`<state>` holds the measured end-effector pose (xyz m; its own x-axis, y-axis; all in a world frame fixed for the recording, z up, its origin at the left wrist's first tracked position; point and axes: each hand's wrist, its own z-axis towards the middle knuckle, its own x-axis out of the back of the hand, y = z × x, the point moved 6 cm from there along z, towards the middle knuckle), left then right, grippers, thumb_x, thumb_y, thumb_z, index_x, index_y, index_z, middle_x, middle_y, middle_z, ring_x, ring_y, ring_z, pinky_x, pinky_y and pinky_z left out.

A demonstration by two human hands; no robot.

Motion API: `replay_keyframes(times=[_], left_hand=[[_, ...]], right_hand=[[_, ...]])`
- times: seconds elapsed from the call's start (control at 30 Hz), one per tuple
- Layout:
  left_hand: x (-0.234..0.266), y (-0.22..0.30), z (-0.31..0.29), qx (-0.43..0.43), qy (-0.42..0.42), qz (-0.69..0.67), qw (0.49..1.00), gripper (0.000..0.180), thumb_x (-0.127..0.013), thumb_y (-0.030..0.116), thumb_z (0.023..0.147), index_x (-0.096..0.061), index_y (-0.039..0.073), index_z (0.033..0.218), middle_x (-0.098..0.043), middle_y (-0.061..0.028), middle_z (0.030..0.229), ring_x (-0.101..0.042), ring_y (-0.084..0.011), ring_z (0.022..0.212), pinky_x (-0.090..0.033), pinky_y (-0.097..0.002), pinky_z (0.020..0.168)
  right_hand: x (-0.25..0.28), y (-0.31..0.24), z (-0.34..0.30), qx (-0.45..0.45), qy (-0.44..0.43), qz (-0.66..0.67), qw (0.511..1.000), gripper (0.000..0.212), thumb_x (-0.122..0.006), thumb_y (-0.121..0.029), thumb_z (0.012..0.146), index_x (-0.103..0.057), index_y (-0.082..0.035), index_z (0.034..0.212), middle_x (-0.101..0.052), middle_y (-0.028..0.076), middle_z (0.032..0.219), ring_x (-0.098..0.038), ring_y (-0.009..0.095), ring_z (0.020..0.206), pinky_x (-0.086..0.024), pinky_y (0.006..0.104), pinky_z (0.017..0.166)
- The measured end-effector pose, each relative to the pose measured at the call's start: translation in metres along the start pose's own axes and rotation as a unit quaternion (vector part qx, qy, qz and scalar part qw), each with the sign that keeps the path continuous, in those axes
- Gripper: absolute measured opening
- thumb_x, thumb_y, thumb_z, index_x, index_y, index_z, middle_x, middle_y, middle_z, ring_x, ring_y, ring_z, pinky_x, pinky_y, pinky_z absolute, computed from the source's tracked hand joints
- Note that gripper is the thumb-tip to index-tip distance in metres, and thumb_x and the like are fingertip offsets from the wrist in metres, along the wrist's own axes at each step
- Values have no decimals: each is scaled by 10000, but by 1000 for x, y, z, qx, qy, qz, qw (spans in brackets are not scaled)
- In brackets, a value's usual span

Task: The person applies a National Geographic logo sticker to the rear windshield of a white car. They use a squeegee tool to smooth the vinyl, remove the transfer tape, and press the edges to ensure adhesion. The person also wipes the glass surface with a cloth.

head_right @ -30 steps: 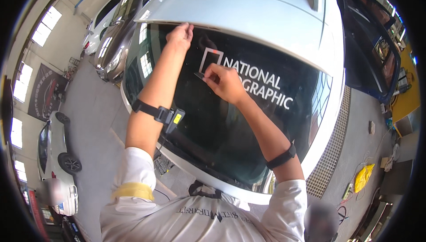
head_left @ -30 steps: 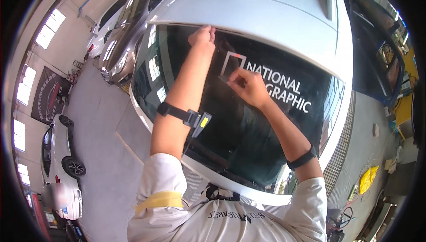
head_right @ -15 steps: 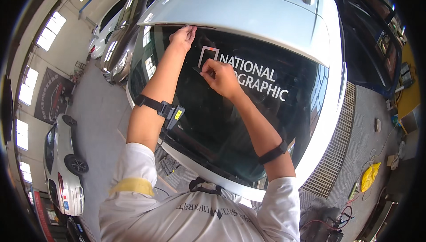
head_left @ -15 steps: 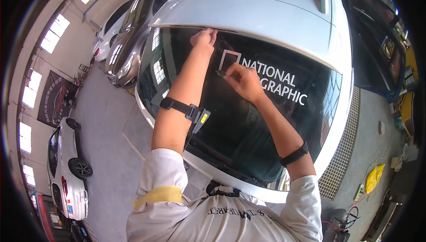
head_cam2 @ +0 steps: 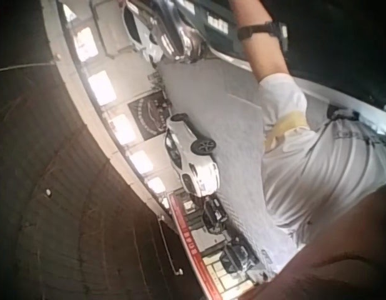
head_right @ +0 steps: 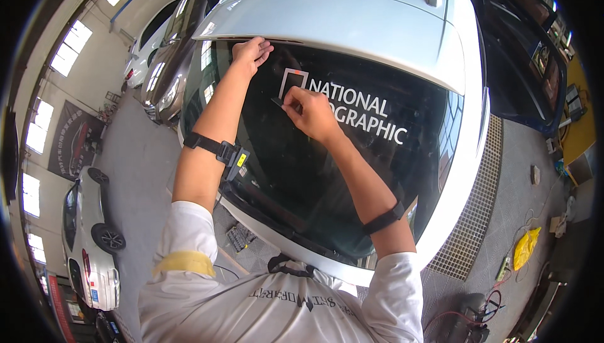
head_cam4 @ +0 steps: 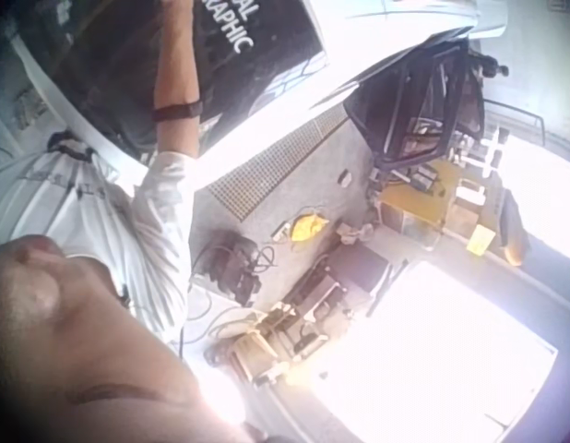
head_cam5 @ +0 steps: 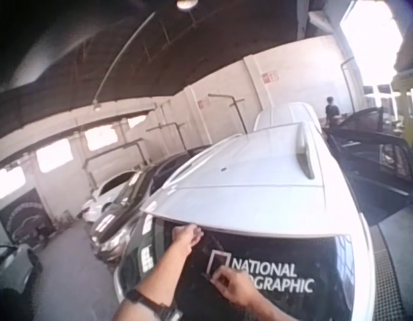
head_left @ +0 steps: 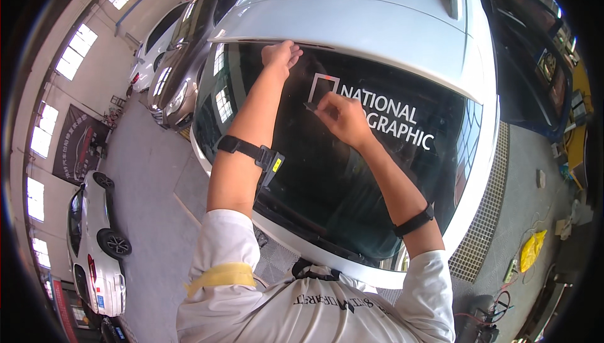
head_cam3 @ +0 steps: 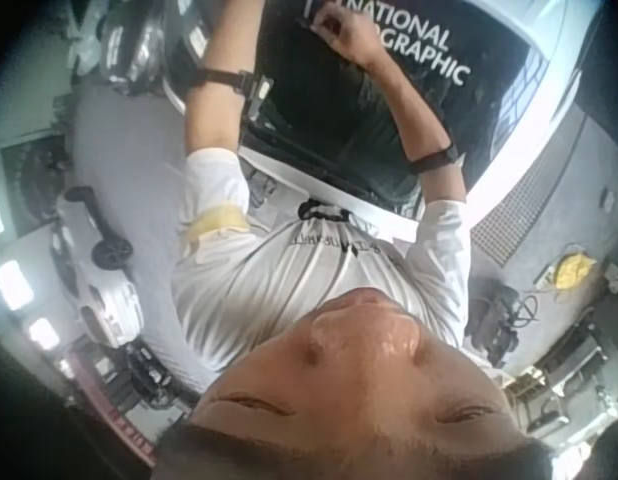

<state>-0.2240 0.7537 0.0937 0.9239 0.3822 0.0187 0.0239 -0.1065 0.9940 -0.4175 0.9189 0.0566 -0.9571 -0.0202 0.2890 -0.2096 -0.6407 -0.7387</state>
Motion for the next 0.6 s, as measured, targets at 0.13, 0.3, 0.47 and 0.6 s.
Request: replay_keyframes(times=[0.13, 0.3, 0.47, 0.6], left_hand=[[-4, -2, 4, 6, -8, -38, 999, 188, -683, 123, 935, -662, -38, 1031, -711, -123, 959, -738, -228, 828, -521, -241, 589], [-6, -10, 10, 5, 0, -93, 996, 183, -686, 144, 940, -619, -15, 882, -642, -79, 857, -684, -190, 731, -441, -225, 523], [-9, -11, 5, -45, 3, -78, 996, 217, -669, 176, 967, -607, 15, 835, -630, -63, 825, -675, -175, 725, -429, -232, 513], [-13, -14, -4, -87, -18, -73, 993, 213, -654, 191, 985, -609, 18, 869, -640, -61, 822, -684, -178, 732, -461, -245, 547]], right_hand=[[0, 2, 1, 10, 3, 4, 1000, 146, -760, -23, 843, -630, -32, 907, -701, 99, 804, -719, 239, 720, -558, 346, 654], [-2, 0, 1, 4, 0, -1, 1000, 144, -756, -20, 847, -628, -33, 913, -701, 100, 811, -720, 243, 720, -561, 347, 654], [-3, 0, 1, -7, -6, 2, 1000, 140, -753, -19, 849, -630, -35, 914, -701, 101, 812, -722, 249, 723, -560, 351, 649], [-2, 4, 1, -1, 2, 0, 1000, 140, -753, -17, 843, -629, -35, 907, -699, 101, 808, -721, 252, 722, -554, 356, 647]])
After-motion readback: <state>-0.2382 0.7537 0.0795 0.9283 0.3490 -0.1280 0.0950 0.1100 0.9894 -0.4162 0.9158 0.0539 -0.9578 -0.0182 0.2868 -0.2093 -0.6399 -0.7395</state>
